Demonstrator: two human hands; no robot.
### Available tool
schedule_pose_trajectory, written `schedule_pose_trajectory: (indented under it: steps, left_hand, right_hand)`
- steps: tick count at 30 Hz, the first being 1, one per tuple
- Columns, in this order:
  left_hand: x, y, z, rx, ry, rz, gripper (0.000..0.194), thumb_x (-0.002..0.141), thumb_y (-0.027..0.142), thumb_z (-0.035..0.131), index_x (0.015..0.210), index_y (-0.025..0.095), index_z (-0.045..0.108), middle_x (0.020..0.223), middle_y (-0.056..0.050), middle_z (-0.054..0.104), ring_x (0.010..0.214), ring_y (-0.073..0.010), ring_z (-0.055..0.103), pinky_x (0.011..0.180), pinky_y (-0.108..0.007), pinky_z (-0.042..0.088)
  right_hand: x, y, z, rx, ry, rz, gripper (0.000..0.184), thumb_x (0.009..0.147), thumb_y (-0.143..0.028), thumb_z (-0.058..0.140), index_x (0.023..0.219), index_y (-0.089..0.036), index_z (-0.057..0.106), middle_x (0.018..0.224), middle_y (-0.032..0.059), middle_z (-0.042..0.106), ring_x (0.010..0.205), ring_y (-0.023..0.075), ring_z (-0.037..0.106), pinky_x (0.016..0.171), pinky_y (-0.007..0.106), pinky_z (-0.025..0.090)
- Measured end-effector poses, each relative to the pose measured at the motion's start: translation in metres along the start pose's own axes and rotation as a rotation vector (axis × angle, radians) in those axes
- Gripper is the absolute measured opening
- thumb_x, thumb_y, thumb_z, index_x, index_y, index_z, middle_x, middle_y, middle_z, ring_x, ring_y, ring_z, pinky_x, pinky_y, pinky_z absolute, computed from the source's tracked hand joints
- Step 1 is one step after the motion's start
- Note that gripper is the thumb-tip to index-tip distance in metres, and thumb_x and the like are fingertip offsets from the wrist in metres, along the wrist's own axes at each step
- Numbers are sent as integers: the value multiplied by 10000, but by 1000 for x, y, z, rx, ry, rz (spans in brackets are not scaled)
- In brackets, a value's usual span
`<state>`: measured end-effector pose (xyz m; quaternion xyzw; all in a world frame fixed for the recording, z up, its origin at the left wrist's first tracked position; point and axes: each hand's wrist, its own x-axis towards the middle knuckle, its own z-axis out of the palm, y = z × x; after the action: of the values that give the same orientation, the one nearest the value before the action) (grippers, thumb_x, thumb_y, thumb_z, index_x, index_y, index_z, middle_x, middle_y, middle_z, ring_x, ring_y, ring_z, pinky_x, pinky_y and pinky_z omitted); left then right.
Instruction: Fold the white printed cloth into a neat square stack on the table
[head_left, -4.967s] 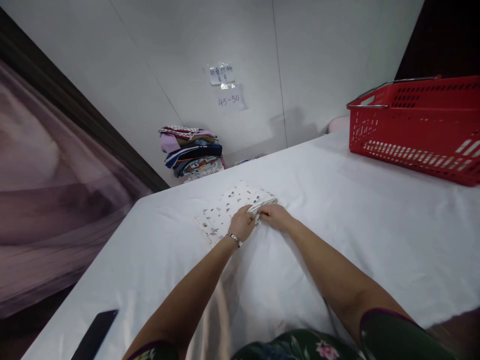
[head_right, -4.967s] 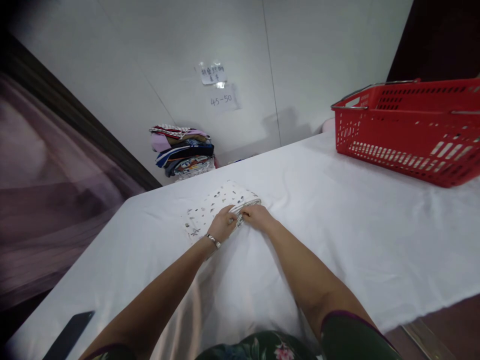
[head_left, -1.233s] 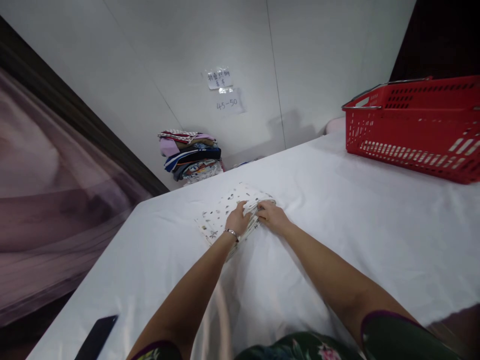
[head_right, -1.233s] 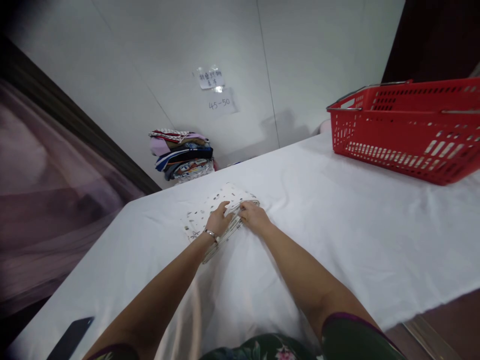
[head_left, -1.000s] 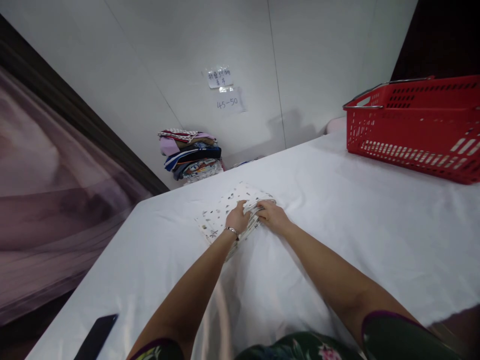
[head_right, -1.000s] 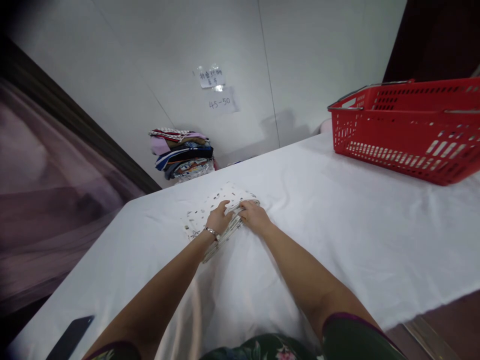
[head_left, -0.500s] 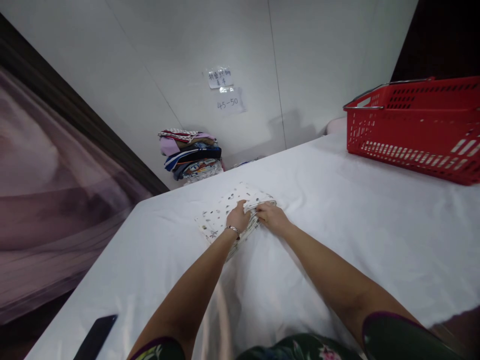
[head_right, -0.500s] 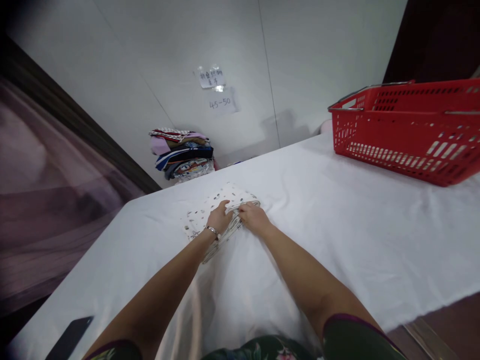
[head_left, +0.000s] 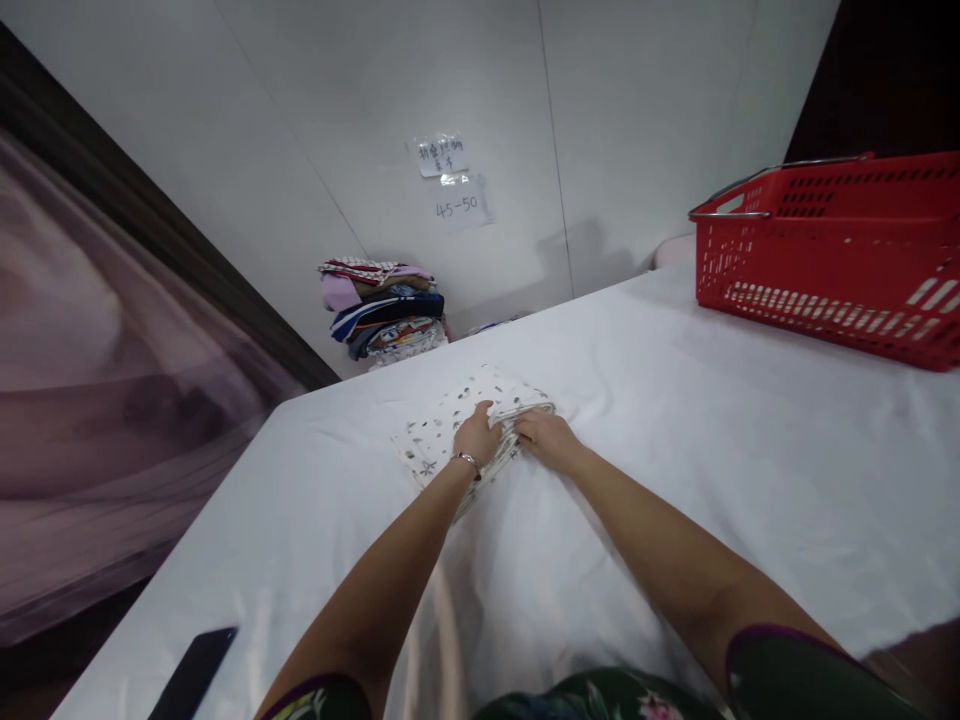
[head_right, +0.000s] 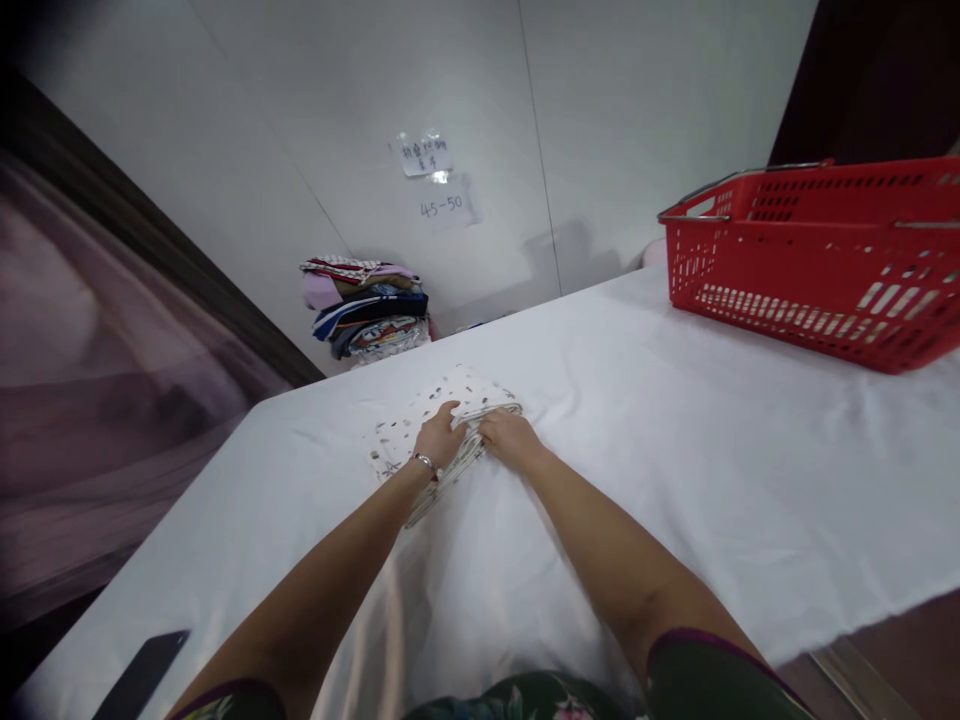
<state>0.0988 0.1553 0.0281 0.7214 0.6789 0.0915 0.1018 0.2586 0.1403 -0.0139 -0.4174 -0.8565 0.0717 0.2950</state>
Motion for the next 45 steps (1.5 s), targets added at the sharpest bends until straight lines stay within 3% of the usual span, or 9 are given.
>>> schedule_pose_trajectory:
  steps: [5, 9, 18, 25, 29, 34, 38, 45]
  left_hand:
    - [-3, 1, 1, 21, -1, 48, 474, 781, 291, 494, 1239, 241, 384, 998, -69, 635, 894, -217, 598, 731, -293, 425]
    - [-5, 0, 1, 33, 3, 93, 481, 771, 285, 496, 1236, 229, 386, 971, -68, 645, 892, -213, 602, 740, -294, 429]
    - [-9, 0, -7, 70, -69, 115, 576, 731, 211, 519, 1280, 247, 349, 1051, -68, 632, 920, -211, 597, 756, -295, 432]
    - [-9, 1, -7, 33, -39, 63, 541, 757, 195, 477, 1279, 252, 349, 977, -48, 647, 874, -194, 605, 735, -276, 436]
    - [-9, 1, -6, 72, -43, 99, 540, 757, 193, 468, 1282, 249, 353, 914, -52, 655, 854, -207, 608, 732, -289, 434]
    - [-10, 2, -7, 82, -47, 98, 538, 769, 201, 463, 1290, 259, 339, 970, -54, 646, 872, -200, 606, 738, -283, 432]
    - [-12, 3, -7, 134, -63, 113, 564, 760, 213, 484, 1300, 258, 328, 1006, -60, 639, 895, -208, 601, 746, -287, 430]
    - [-12, 2, -4, 282, -9, 132, 361, 804, 236, 438, 1163, 255, 466, 907, -59, 654, 846, -209, 603, 694, -282, 433]
  right_hand:
    - [-1, -1, 2, 16, 25, 45, 288, 798, -128, 515, 1079, -186, 533, 1009, 56, 601, 942, 174, 484, 795, 286, 362]
    - [1, -4, 3, -25, 11, 63, 338, 788, -110, 513, 1119, -177, 506, 1024, 68, 593, 958, 186, 474, 818, 299, 355]
    - [1, -5, 3, -90, 21, 26, 237, 785, -122, 510, 1011, -166, 563, 944, 73, 584, 928, 204, 454, 820, 313, 350]
    - [1, -4, 5, -80, 66, 11, 209, 771, -114, 513, 970, -153, 566, 926, 77, 580, 910, 205, 444, 823, 319, 340]
    - [1, -4, 6, -93, 56, 15, 212, 764, -116, 525, 966, -159, 576, 933, 72, 577, 919, 206, 440, 823, 319, 335]
    - [2, -7, 3, -123, 42, 23, 131, 792, -134, 505, 844, -172, 620, 913, 74, 568, 906, 208, 435, 790, 326, 330]
    - [1, -7, 1, -79, 60, -10, 132, 787, -138, 515, 858, -178, 619, 937, 73, 572, 934, 211, 428, 793, 331, 317]
    - [1, -7, 1, -77, 70, -21, 138, 794, -155, 506, 884, -173, 608, 870, 70, 597, 908, 213, 439, 794, 341, 291]
